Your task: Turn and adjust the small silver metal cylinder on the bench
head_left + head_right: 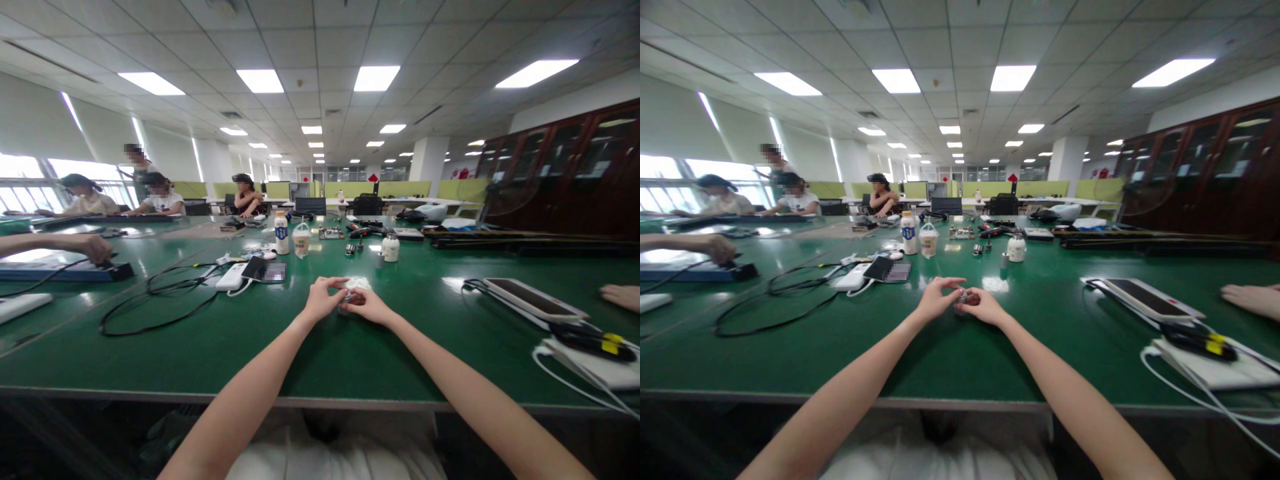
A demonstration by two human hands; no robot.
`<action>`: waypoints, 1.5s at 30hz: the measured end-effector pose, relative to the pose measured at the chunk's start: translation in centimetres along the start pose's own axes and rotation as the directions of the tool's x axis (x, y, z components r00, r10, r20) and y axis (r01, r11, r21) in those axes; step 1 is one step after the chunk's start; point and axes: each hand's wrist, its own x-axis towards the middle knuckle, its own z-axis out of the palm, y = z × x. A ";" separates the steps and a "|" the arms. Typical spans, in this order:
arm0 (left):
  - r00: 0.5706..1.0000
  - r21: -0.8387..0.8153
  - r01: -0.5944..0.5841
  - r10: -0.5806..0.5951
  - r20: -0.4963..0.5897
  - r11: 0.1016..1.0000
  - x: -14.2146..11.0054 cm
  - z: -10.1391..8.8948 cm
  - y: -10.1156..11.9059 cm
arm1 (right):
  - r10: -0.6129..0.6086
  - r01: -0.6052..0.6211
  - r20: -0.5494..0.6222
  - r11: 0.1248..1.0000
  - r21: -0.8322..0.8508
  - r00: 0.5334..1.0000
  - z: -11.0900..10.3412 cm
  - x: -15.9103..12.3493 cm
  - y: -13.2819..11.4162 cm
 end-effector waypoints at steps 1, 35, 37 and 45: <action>1.000 -0.012 0.000 0.000 -0.003 1.000 0.1 0.0 0.0 | 0.001 -0.001 0.001 1.000 -0.003 1.000 0.0 0.0 0.0; 0.999 -0.237 0.029 -0.033 -0.015 0.971 0.3 0.3 -1.1 | -0.022 0.022 0.008 0.999 -0.047 1.000 -0.1 0.0 0.2; 1.000 -0.231 0.014 -0.017 -0.011 0.973 0.2 0.2 -1.1 | -0.023 0.024 0.009 0.999 -0.048 1.000 -0.1 0.0 0.2; 0.999 -0.230 -0.019 0.028 0.036 0.973 0.0 0.0 -0.3 | -0.017 0.017 0.012 0.998 -0.055 1.000 -0.1 0.0 0.0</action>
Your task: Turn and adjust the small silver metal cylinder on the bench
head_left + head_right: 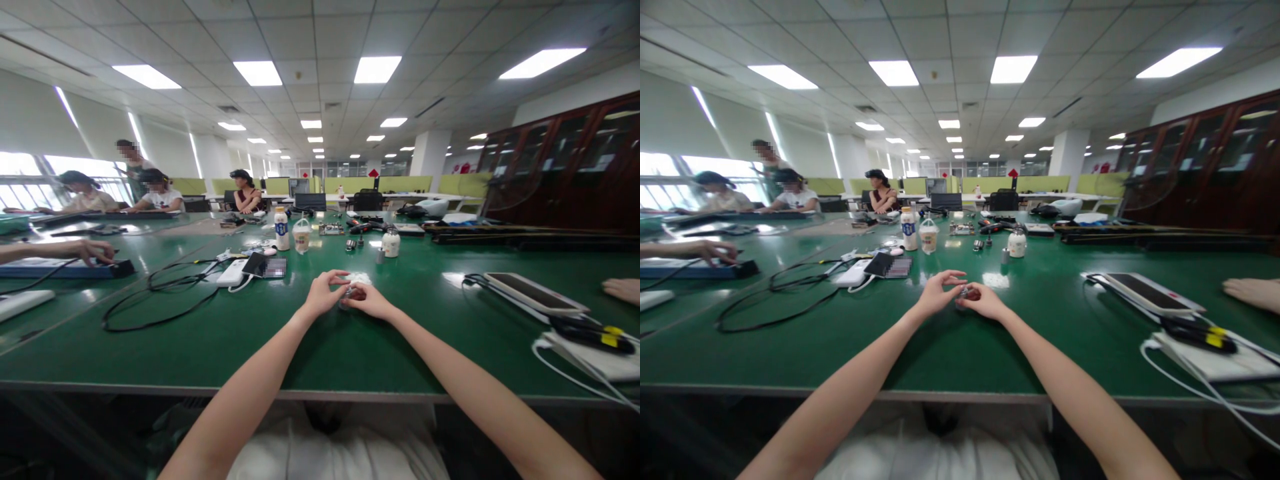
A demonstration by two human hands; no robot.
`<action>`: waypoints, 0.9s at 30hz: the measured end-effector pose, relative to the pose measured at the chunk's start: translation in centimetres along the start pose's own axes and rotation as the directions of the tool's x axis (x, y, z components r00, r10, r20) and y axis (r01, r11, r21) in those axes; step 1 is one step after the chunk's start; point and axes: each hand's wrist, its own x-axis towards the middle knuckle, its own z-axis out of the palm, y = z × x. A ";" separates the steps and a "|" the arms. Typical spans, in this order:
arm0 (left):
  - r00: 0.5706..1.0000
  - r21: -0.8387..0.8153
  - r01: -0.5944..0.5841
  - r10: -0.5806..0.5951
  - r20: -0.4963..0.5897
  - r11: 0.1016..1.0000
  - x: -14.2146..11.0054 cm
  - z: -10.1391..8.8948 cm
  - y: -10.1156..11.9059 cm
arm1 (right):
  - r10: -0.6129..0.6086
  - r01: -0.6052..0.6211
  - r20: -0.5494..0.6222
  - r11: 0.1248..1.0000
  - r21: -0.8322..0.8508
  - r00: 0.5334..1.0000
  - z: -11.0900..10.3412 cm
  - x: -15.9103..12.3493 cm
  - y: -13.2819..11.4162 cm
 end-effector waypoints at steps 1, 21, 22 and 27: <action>1.000 -0.001 0.004 -0.004 0.006 1.000 0.0 0.1 0.0 | 0.001 -0.001 0.003 1.000 0.001 1.000 0.0 0.0 0.0; 0.973 0.153 0.132 -0.099 -0.211 0.979 0.7 -1.0 -1.1 | 0.016 -0.016 -0.006 1.000 0.004 1.000 0.0 -0.2 -0.3; 0.972 0.166 0.153 -0.118 -0.202 0.974 0.6 -1.4 -1.7 | 0.017 -0.017 -0.006 1.000 0.002 1.000 0.0 -0.2 -0.3; 0.977 0.224 0.210 -0.201 -0.064 0.952 -0.2 -2.0 -4.4 | 0.020 -0.020 -0.004 1.000 -0.007 1.000 -0.1 -0.2 -0.2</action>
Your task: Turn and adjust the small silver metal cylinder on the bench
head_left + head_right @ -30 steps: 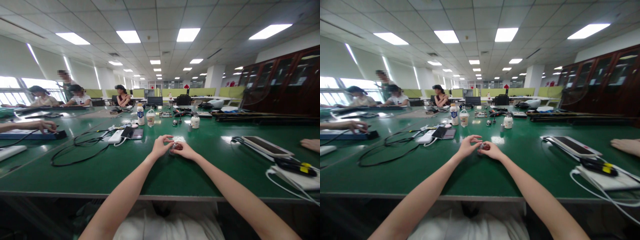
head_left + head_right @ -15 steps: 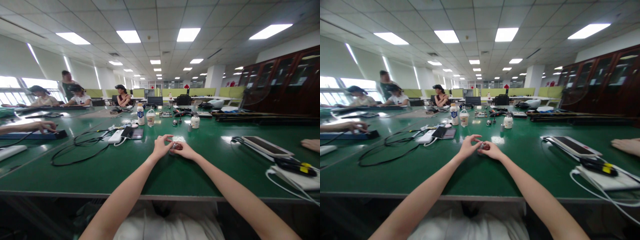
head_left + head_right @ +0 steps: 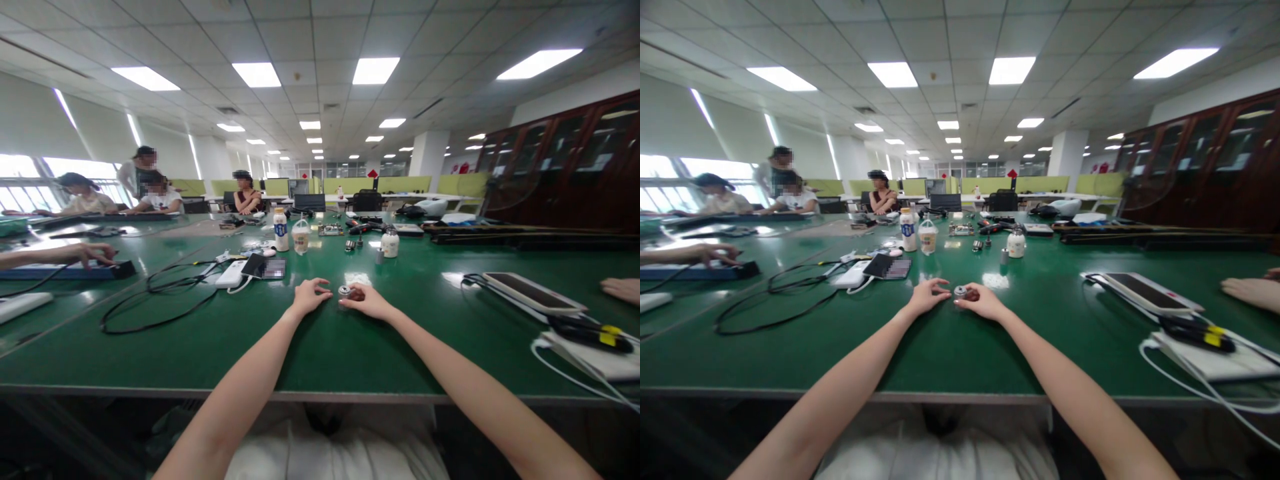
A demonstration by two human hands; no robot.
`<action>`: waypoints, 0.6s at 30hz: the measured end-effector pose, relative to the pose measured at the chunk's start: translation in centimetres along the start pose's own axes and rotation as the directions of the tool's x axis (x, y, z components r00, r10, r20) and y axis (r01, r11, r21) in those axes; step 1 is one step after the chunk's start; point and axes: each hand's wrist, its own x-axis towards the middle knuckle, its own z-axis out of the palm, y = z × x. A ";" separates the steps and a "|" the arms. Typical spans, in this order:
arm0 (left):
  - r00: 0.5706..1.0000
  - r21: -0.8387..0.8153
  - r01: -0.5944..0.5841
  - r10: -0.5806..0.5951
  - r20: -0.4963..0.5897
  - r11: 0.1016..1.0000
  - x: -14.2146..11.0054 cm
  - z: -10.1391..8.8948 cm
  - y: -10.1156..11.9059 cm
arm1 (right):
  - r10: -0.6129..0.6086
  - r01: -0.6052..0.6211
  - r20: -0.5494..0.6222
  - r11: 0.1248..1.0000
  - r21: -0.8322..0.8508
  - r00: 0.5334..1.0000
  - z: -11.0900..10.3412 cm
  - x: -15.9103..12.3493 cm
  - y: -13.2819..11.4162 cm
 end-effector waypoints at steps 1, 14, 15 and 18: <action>1.000 0.003 -0.002 0.002 0.007 1.000 0.0 0.2 -0.3 | 0.000 0.000 0.000 1.000 -0.002 1.000 0.0 0.0 0.0; 0.983 -0.151 -0.156 0.138 -0.121 0.976 -0.6 1.4 4.6 | -0.022 0.022 0.006 1.000 -0.008 1.000 0.1 0.1 0.1; 0.983 -0.154 -0.164 0.148 -0.111 0.974 -0.6 1.6 4.8 | -0.023 0.023 0.006 1.000 -0.011 1.000 0.1 0.1 0.2; 0.981 -0.160 -0.185 0.172 -0.088 0.970 -0.8 1.7 4.9 | -0.023 0.023 0.003 1.000 -0.017 1.000 0.2 0.2 0.3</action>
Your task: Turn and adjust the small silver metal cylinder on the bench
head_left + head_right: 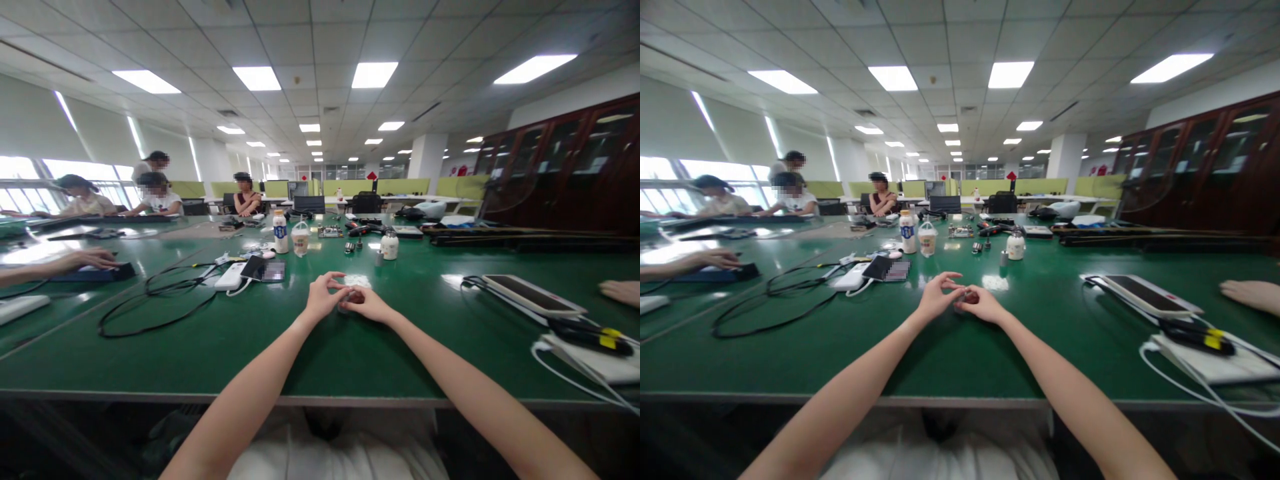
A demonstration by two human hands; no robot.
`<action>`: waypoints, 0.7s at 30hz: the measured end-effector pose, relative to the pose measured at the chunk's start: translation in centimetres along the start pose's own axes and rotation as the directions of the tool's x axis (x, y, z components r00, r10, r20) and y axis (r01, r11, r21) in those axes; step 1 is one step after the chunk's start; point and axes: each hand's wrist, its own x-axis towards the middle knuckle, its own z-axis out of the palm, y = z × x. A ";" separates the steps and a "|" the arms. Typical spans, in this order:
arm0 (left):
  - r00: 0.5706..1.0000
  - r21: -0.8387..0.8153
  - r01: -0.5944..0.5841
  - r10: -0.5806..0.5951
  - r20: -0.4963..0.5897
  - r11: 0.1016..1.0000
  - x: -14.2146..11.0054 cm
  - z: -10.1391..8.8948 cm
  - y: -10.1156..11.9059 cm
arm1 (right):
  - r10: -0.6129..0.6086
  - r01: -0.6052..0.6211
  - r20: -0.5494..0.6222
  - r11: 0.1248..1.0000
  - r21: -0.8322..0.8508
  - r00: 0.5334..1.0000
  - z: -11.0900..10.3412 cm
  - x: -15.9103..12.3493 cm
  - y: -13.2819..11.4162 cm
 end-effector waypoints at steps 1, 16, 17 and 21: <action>1.000 -0.002 -0.007 0.007 0.004 1.000 0.0 -0.1 0.0 | 0.000 0.000 -0.001 1.000 0.001 1.000 0.0 0.0 0.0; 0.995 -0.042 -0.024 0.028 0.092 0.999 0.4 -0.8 -0.4 | -0.002 0.002 0.003 1.000 0.008 1.000 0.0 -0.2 -0.3; 0.994 -0.046 -0.022 0.027 0.105 0.999 0.4 -0.8 -0.3 | -0.002 0.002 0.005 1.000 0.009 1.000 -0.1 -0.2 -0.3; 0.994 -0.035 -0.011 0.015 0.107 0.999 0.1 -0.6 0.5 | 0.004 -0.005 0.012 1.000 0.019 1.000 -0.1 -0.1 -0.2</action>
